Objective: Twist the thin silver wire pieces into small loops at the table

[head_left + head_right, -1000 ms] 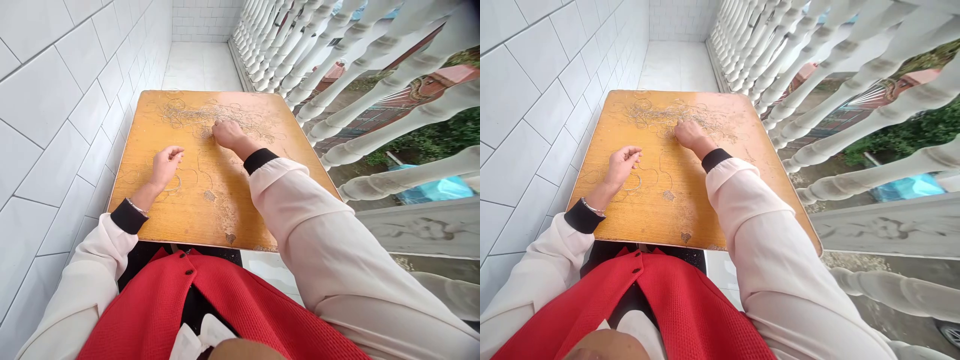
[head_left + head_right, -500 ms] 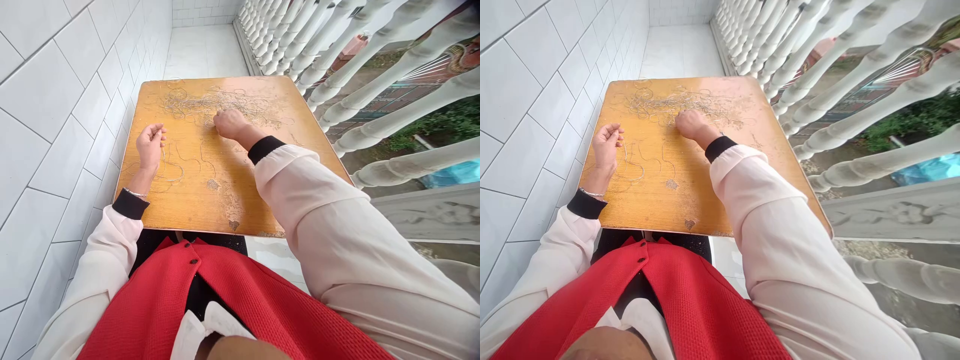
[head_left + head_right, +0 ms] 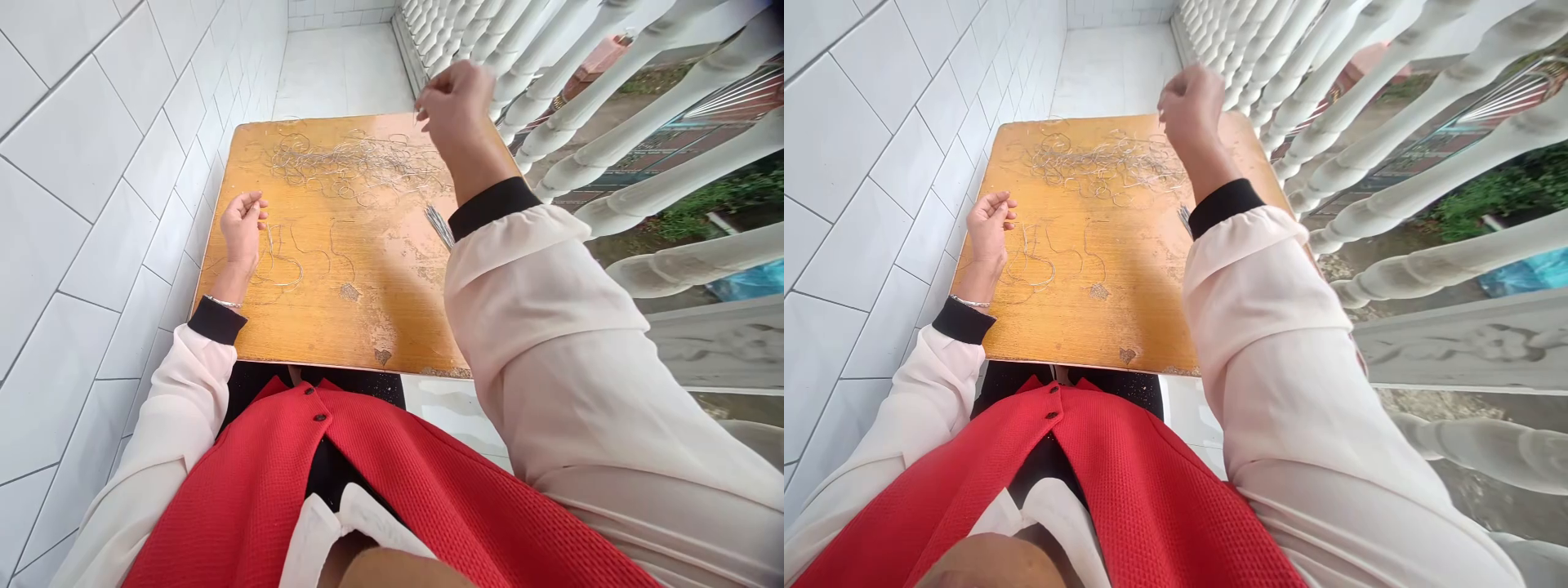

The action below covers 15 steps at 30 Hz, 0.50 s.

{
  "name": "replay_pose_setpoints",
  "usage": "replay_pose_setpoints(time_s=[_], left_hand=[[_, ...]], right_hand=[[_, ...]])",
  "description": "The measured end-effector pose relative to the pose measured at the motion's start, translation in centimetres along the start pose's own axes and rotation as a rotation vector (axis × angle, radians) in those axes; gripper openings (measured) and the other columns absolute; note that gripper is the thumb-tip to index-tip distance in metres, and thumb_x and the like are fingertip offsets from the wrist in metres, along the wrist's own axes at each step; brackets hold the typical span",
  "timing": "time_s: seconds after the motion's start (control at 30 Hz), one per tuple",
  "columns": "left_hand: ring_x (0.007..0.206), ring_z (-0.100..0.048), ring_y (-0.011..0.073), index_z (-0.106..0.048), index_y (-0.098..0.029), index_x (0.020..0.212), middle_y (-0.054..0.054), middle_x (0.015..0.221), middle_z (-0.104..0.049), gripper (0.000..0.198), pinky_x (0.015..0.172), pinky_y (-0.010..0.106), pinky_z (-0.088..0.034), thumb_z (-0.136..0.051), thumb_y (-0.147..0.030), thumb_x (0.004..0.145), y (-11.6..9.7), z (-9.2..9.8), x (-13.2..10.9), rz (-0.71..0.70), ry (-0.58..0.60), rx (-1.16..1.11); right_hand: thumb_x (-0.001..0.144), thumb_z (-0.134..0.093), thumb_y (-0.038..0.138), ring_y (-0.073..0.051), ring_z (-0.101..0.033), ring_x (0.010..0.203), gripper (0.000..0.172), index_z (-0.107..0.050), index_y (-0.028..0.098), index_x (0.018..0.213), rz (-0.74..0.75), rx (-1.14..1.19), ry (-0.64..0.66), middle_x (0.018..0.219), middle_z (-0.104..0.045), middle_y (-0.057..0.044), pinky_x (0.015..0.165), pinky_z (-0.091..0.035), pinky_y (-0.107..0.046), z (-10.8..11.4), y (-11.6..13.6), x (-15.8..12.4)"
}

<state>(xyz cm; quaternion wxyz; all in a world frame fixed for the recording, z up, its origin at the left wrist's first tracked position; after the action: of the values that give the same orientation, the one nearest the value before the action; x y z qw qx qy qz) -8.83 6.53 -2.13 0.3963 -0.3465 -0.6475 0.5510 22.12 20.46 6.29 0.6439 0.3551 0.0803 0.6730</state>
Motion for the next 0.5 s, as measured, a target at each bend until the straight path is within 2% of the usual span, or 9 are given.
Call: replay_pose_setpoints(time_s=[0.1, 0.2, 0.3, 0.37, 0.43, 0.47, 0.5], left_hand=[[0.069, -0.064, 0.0072, -0.07, -0.023, 0.091, 0.002, 0.093, -0.077, 0.017, 0.057, 0.017, -0.048, -0.063, -0.01, 0.096, 0.0, 0.0, 0.1, -0.006, 0.009, 0.012], [0.071, -0.065, 0.0082, -0.07, -0.025, 0.092, 0.002, 0.093, -0.077, 0.016, 0.057, 0.019, -0.049, -0.062, -0.012, 0.097, 0.0, -0.2, 0.1, 0.004, 0.01, 0.025], [0.074, -0.066, 0.0097, -0.071, -0.027, 0.102, 0.002, 0.094, -0.078, 0.014, 0.058, 0.02, -0.051, -0.062, -0.016, 0.099, 0.0, -0.2, 0.1, 0.052, 0.006, 0.033], [0.073, -0.065, 0.0092, -0.069, -0.028, 0.106, 0.001, 0.095, -0.078, 0.016, 0.06, 0.021, -0.052, -0.06, -0.015, 0.101, -0.2, 0.0, 0.2, 0.07, -0.001, 0.03], [0.072, -0.063, 0.0077, -0.066, -0.028, 0.104, -0.002, 0.094, -0.076, 0.021, 0.062, 0.021, -0.051, -0.055, -0.01, 0.103, -0.7, 0.3, 0.2, 0.051, -0.008, 0.009], [0.071, -0.062, 0.0073, -0.064, -0.028, 0.103, -0.003, 0.092, -0.076, 0.023, 0.063, 0.022, -0.051, -0.053, -0.009, 0.104, -1.2, 0.4, 0.3, 0.033, -0.009, -0.007], [0.071, -0.061, 0.0071, -0.062, -0.028, 0.102, -0.004, 0.091, -0.075, 0.023, 0.065, 0.022, -0.051, -0.051, -0.008, 0.104, -1.7, 0.5, 0.3, 0.014, -0.003, -0.025]], right_hand=[[0.094, -0.053, -0.001, -0.008, -0.062, 0.071, 0.022, -0.073, 0.008, 0.091, -0.16, 0.327, -0.154, 0.089, -0.075, -0.012, 0.065, -0.049, -0.026, 0.6, -0.6, 0.2], [0.091, -0.055, -0.005, -0.005, -0.057, 0.065, 0.031, -0.057, 0.018, 0.071, -0.161, 0.498, -0.191, 0.079, -0.069, -0.005, 0.063, -0.046, -0.024, 0.5, -0.8, -0.5], [0.091, -0.054, -0.007, -0.005, -0.055, 0.061, 0.038, -0.052, 0.022, 0.067, -0.119, 0.525, -0.2, 0.069, -0.06, 0.002, 0.063, -0.044, -0.026, 0.6, -0.8, -1.4], [0.09, -0.052, -0.01, -0.006, -0.057, 0.061, 0.04, -0.052, 0.022, 0.066, -0.12, 0.539, -0.192, 0.065, -0.056, 0.004, 0.063, -0.044, -0.027, 0.9, -0.6, -2.1], [0.09, -0.049, -0.013, -0.007, -0.062, 0.061, 0.04, -0.053, 0.022, 0.07, -0.107, 0.73, -0.222, 0.072, -0.063, 0.001, 0.058, -0.042, -0.026, 1.6, -0.2, -3.1], [0.092, -0.048, -0.013, -0.008, -0.061, 0.059, 0.042, -0.054, 0.022, 0.07, -0.122, 0.801, -0.201, 0.072, -0.066, 0.0, 0.056, -0.041, -0.026, 1.9, 0.0, -3.8], [0.095, -0.049, -0.009, -0.008, -0.063, 0.063, 0.04, -0.057, 0.022, 0.071, -0.077, 0.864, -0.123, 0.076, -0.07, -0.002, 0.058, -0.043, -0.026, 2.1, 0.5, -4.6]])
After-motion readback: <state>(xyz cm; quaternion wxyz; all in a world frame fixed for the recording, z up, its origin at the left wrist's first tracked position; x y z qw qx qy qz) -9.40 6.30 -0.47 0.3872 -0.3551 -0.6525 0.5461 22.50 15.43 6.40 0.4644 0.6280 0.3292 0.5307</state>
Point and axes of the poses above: each hand's wrist, its own x-axis towards the middle knuckle, its own z-axis out of the back of the hand, y = z × x, the point moved 3 cm from there along x, towards the middle knuckle
